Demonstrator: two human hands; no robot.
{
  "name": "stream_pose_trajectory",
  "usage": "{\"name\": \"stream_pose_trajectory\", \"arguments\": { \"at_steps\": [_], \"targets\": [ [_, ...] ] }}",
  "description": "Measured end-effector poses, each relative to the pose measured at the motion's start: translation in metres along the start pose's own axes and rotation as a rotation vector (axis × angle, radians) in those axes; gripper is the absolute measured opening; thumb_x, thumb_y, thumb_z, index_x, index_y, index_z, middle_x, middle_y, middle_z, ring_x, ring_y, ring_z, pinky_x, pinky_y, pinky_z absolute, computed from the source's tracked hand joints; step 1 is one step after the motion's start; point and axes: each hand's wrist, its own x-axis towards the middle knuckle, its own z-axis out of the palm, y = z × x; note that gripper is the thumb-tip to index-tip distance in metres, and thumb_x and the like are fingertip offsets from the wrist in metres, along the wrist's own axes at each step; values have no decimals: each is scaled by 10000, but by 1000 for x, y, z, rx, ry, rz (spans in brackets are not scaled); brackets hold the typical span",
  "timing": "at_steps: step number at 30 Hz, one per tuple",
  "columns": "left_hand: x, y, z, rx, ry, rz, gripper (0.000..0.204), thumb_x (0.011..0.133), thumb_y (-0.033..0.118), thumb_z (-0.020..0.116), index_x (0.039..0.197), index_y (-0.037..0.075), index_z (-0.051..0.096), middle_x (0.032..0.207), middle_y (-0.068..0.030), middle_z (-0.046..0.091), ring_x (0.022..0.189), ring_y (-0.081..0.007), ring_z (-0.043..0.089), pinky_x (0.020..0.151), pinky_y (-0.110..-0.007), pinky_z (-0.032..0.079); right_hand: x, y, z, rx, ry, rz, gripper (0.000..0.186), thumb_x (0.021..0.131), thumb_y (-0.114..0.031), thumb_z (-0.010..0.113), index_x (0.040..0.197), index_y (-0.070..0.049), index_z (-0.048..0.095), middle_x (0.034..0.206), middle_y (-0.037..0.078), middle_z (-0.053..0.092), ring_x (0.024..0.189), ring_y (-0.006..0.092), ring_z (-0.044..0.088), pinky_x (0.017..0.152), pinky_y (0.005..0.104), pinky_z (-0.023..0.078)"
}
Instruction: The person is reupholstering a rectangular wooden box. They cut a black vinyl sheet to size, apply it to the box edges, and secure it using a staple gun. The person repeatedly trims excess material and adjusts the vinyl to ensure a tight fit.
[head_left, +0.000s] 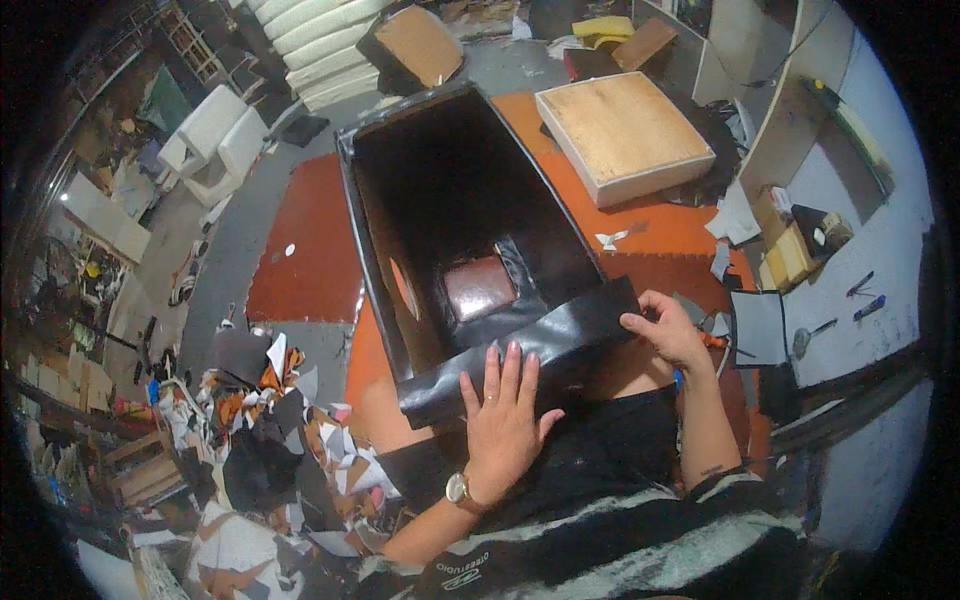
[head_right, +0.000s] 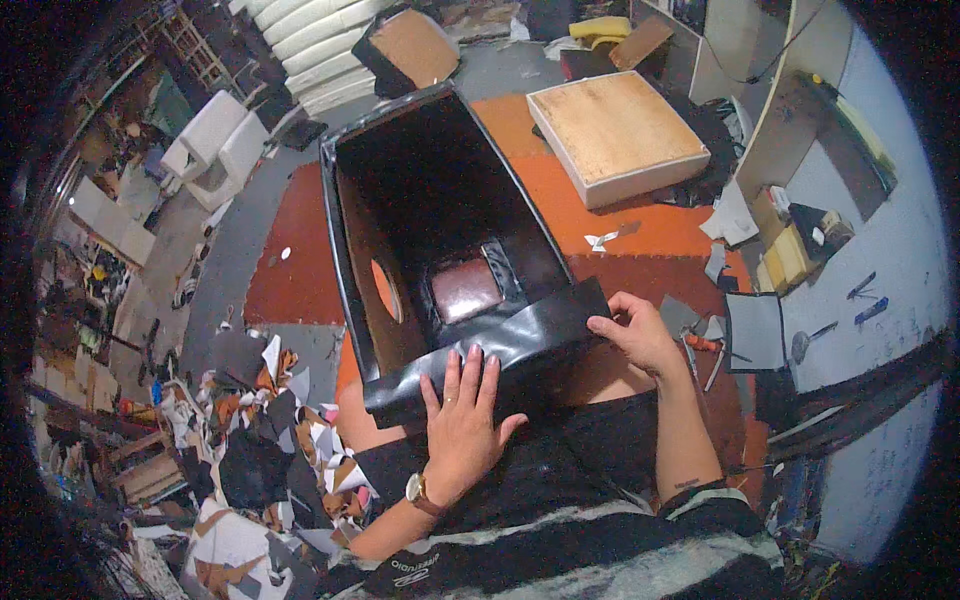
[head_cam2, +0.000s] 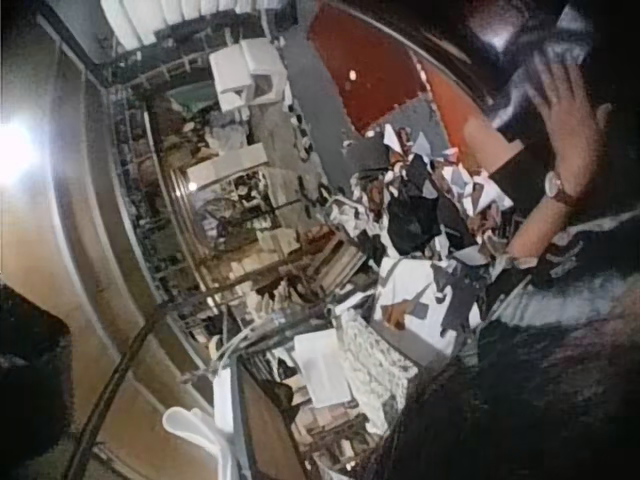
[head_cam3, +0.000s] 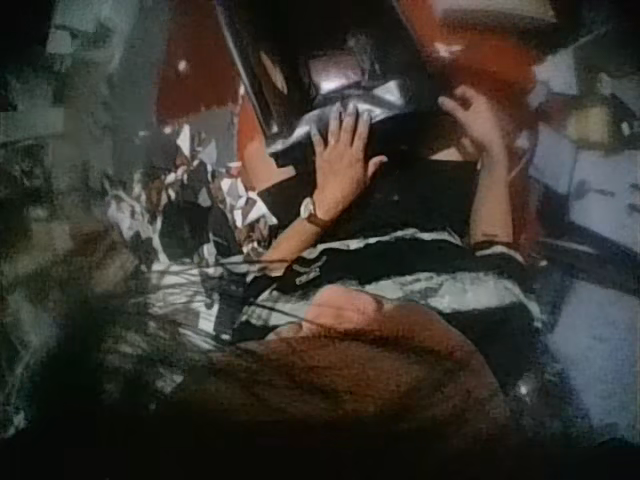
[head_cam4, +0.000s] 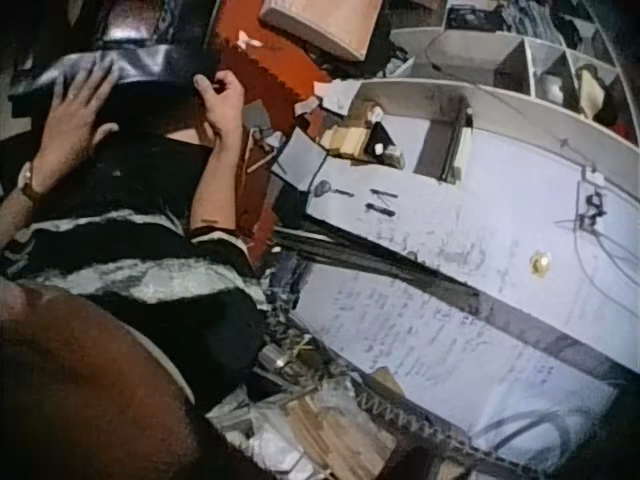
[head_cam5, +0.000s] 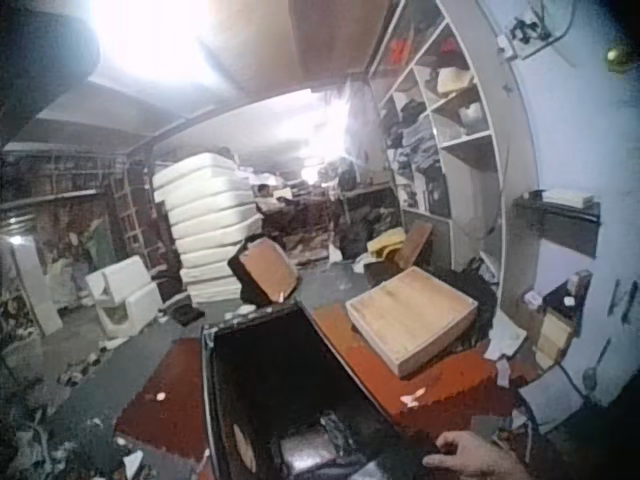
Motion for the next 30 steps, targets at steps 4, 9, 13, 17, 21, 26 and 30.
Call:
{"name": "stream_pose_trajectory", "arguments": {
  "at_steps": [4,9,13,17,21,26,30],
  "targets": [
    [-3,0,7,51,33,10,958,855,528,824,1632,123,437,1727,-144,354,1612,-384,277,1258,-696,180,-2,2,-3,23,-13,-13,217,919,-189,860,1019,-60,717,897,8,718,841,89,630,777,290,519],
    [-5,-2,6,44,11,-5,960,864,556,802,1642,135,429,1733,-142,340,1620,-379,256,1270,-686,141,-18,-31,33,-529,523,-516,320,860,-170,861,1134,-67,732,1136,84,735,1032,264,674,962,429,532],
    [-5,0,7,23,22,0,927,878,520,795,1640,135,432,1738,-143,331,1625,-384,246,1276,-678,125,-44,-49,61,-551,174,-967,523,859,-238,840,1345,-125,687,1477,130,624,1393,384,547,1174,527,417],
    [-6,-8,9,45,-22,6,893,858,401,807,1628,127,447,1739,-134,336,1626,-387,245,1284,-660,132,-50,-21,105,-849,-160,-886,681,968,-523,695,1565,-234,540,1669,43,479,1569,360,381,1257,626,258],
    [-9,-10,5,-25,16,-12,908,859,404,832,1634,131,446,1726,-100,376,1610,-380,290,1277,-598,227,-49,-5,106,-908,-103,-842,714,942,-559,704,1584,-300,531,1673,6,476,1566,300,391,1288,583,199],
    [-26,-29,-8,-50,36,-96,864,892,441,814,1621,125,474,1702,-93,426,1597,-379,321,1270,-550,263,-41,7,77,-967,67,-791,648,948,-568,702,1526,-291,607,1649,-17,504,1544,271,417,1285,531,220],
    [-38,-41,-10,-60,30,-150,801,934,437,767,1614,120,485,1707,-77,425,1594,-369,331,1268,-560,263,-44,4,71,-909,79,-766,554,987,-532,675,1476,-273,654,1587,-1,564,1518,289,444,1270,530,238]
  ]
}}
